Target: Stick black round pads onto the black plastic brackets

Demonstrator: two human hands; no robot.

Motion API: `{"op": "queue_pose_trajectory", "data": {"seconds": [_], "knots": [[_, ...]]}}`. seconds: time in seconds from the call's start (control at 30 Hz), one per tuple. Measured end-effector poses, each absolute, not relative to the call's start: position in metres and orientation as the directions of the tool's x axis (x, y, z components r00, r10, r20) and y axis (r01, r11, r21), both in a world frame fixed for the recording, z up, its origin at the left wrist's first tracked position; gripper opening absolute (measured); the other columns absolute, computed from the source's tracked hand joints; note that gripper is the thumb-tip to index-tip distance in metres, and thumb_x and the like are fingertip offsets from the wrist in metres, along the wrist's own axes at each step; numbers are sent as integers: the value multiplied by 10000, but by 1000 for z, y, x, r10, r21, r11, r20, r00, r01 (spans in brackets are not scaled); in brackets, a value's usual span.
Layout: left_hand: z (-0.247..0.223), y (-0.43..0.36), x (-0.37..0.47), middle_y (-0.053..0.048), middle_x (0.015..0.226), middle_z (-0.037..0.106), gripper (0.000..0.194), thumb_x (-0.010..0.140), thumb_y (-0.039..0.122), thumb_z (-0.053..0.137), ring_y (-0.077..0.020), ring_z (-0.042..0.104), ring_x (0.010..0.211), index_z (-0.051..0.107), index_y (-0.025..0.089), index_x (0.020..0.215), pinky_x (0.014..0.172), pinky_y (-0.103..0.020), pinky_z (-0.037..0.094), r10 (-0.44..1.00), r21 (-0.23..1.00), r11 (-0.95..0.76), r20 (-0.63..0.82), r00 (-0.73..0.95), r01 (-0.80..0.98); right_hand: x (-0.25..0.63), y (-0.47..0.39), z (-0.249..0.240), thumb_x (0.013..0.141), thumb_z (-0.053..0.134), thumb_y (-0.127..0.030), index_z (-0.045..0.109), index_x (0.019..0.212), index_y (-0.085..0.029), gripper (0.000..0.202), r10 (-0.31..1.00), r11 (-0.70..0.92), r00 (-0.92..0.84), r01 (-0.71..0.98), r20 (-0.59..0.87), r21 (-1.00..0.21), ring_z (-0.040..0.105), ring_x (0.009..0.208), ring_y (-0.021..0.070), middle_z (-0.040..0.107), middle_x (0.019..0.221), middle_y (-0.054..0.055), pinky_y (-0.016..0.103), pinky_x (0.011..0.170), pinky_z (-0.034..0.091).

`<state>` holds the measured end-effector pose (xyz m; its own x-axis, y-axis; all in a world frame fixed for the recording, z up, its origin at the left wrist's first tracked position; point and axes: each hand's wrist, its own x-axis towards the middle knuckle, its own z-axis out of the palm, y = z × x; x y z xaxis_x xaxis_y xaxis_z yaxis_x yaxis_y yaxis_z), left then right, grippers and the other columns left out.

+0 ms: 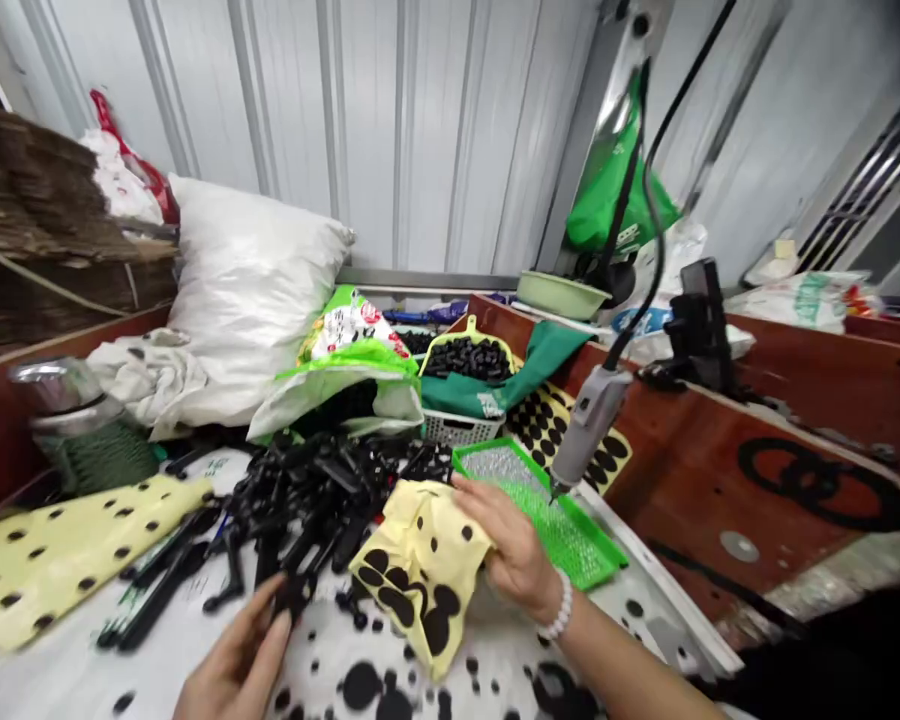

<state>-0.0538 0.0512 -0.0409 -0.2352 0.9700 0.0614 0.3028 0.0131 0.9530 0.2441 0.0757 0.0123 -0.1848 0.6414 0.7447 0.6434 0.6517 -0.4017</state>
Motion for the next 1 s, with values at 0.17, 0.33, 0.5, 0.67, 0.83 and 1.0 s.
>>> {"op": "queue_pose_trajectory", "data": {"seconds": [0.17,0.33,0.5,0.67,0.83,1.0], "knots": [[-25,53,-75,-80,956,671,469,784,429,518,-234,627,752,552,203,1193,710,-331,486,951,544,-62,286,-116,837,255,33,-21,678,423,-33,381,1357,-204,701,812,520,-204,677,547,-520,374,1284,308,435,1378,117,569,1053,290],[-35,40,-73,-153,1112,599,429,822,339,493,-292,548,1027,532,134,1197,901,-417,417,853,364,-198,521,-22,910,258,6,3,695,434,-58,233,1406,-209,754,834,472,-189,730,518,-494,246,1349,284,260,1471,105,556,1069,243],[-33,23,-41,-121,1105,598,335,824,264,515,-243,548,1033,553,170,1143,922,-405,422,797,492,-366,604,-7,790,229,1,15,789,519,-155,505,1200,-213,415,699,571,-203,735,685,-365,541,1088,269,589,1171,116,452,918,421],[-35,19,-7,-85,961,631,326,847,298,493,-147,597,744,547,162,1138,645,-272,507,954,824,-280,296,47,492,197,26,-8,789,555,-346,622,931,-171,236,938,301,-135,770,318,-563,594,720,209,632,779,69,343,664,463],[-37,27,4,-86,984,621,343,818,288,537,-142,584,757,554,165,1137,641,-267,498,975,888,-219,216,54,405,188,37,-26,728,577,-225,615,799,-184,91,976,203,-70,622,204,-756,562,691,173,604,752,36,310,646,449],[-36,31,12,-87,1000,587,389,800,311,562,-131,575,757,516,148,1151,618,-240,490,992,968,-126,123,24,215,198,39,-31,783,514,-250,578,801,-161,111,991,135,-45,438,128,-889,565,561,120,623,688,21,236,507,465]]}}
